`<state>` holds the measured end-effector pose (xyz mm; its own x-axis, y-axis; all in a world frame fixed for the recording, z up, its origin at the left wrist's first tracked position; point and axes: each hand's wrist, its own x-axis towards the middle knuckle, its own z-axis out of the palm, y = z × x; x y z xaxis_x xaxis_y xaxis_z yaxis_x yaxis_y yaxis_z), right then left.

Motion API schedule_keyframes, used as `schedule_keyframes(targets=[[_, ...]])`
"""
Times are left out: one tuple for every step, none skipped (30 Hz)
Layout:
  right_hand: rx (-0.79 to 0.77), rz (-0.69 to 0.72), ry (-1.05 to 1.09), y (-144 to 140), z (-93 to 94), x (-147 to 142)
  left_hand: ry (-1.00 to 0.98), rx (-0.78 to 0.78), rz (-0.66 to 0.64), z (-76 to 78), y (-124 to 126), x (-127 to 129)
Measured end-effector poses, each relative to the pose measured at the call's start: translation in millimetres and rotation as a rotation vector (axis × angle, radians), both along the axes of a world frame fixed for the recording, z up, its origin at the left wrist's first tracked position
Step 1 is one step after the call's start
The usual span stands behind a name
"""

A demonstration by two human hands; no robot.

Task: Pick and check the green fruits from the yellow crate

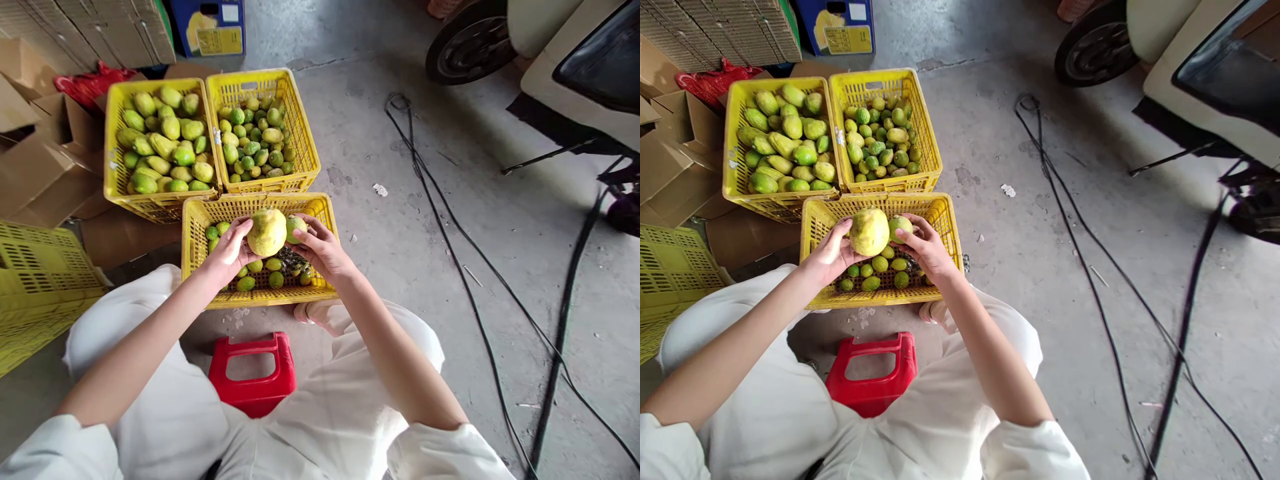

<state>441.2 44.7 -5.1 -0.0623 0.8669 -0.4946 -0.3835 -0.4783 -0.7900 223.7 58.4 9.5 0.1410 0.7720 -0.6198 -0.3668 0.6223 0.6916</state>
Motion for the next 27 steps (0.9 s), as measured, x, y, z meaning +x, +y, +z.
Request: schedule_keyframes(targets=[[-0.002,0.008,-0.001,-0.1,0.3,0.4,-0.01,-0.004,-0.01,1.5,-0.3,-0.2],[-0.002,0.017,-0.001,-0.3,0.4,0.8,-0.02,-0.002,-0.02,2.9,-0.8,-0.5],[0.001,0.022,-0.001,-0.6,0.1,1.1,-0.032,0.005,-0.034,4.3,-1.3,-0.9],[0.006,0.026,-0.002,-0.8,-0.5,1.3,-0.044,0.013,-0.05,5.7,-1.9,-1.5],[0.012,0.03,-0.006,-1.0,-1.2,1.4,-0.057,0.023,-0.067,7.2,-2.6,-2.1],[0.017,0.035,-0.011,-1.1,-2.0,1.6,-0.07,0.031,-0.083,8.8,-3.3,-2.6],[0.021,0.041,-0.018,-1.1,-2.6,1.6,-0.084,0.036,-0.095,10.4,-4.0,-3.0],[0.02,0.047,-0.025,-1.0,-2.9,1.6,-0.096,0.036,-0.102,12.0,-4.6,-3.2],[0.017,0.052,-0.033,-0.9,-2.9,1.5,-0.108,0.032,-0.106,13.4,-5.1,-3.2],[0.014,0.052,-0.039,-0.9,-2.5,1.2,-0.119,0.027,-0.106,14.5,-5.4,-3.1],[0.013,0.049,-0.044,-0.9,-1.9,0.8,-0.129,0.024,-0.104,15.1,-5.6,-2.9],[0.015,0.042,-0.048,-1.1,-1.1,0.1,-0.136,0.023,-0.101,15.4,-5.5,-2.7],[0.021,0.032,-0.048,-1.4,-0.3,-0.7,-0.14,0.027,-0.097,15.1,-5.2,-2.6],[0.029,0.02,-0.045,-1.7,0.4,-1.5,-0.139,0.035,-0.09,14.5,-4.8,-2.6],[0.034,0.011,-0.04,-2.1,0.9,-2.2,-0.135,0.046,-0.083,13.5,-4.3,-2.7],[0.036,0.006,-0.037,-2.3,1.1,-2.8,-0.129,0.056,-0.077,12.4,-3.9,-2.9],[0.034,0.005,-0.036,-2.5,0.9,-3.1,-0.12,0.063,-0.074,11.1,-3.4,-3.2],[0.029,0.005,-0.038,-2.4,0.4,-3.1,-0.11,0.066,-0.073,9.9,-3.1,-3.6],[0.021,0.006,-0.042,-2.2,-0.4,-2.8,-0.097,0.063,-0.077,8.7,-2.8,-3.9],[0.014,0.006,-0.047,-1.9,-1.3,-2.3,-0.082,0.06,-0.083,7.6,-2.7,-4.2],[0.007,0.004,-0.049,-1.3,-2.2,-1.7,-0.065,0.056,-0.091,6.6,-2.6,-4.3],[0.003,0.0,-0.047,-0.8,-3.1,-1.0,-0.05,0.053,-0.099,5.7,-2.6,-4.5],[0.001,-0.003,-0.043,-0.2,-3.7,-0.4,-0.037,0.049,-0.105,4.9,-2.5,-4.5],[0.002,-0.004,-0.037,0.4,-4.0,0.0,-0.03,0.046,-0.108,4.2,-2.4,-4.5],[0.003,-0.005,-0.03,0.9,-4.1,0.3,-0.026,0.042,-0.106,3.7,-2.3,-4.5],[0.005,-0.006,-0.024,1.2,-4.0,0.3,-0.025,0.039,-0.102,3.2,-2.0,-4.4],[0.009,-0.009,-0.021,1.3,-3.8,0.2,-0.025,0.037,-0.095,2.9,-1.7,-4.4]])
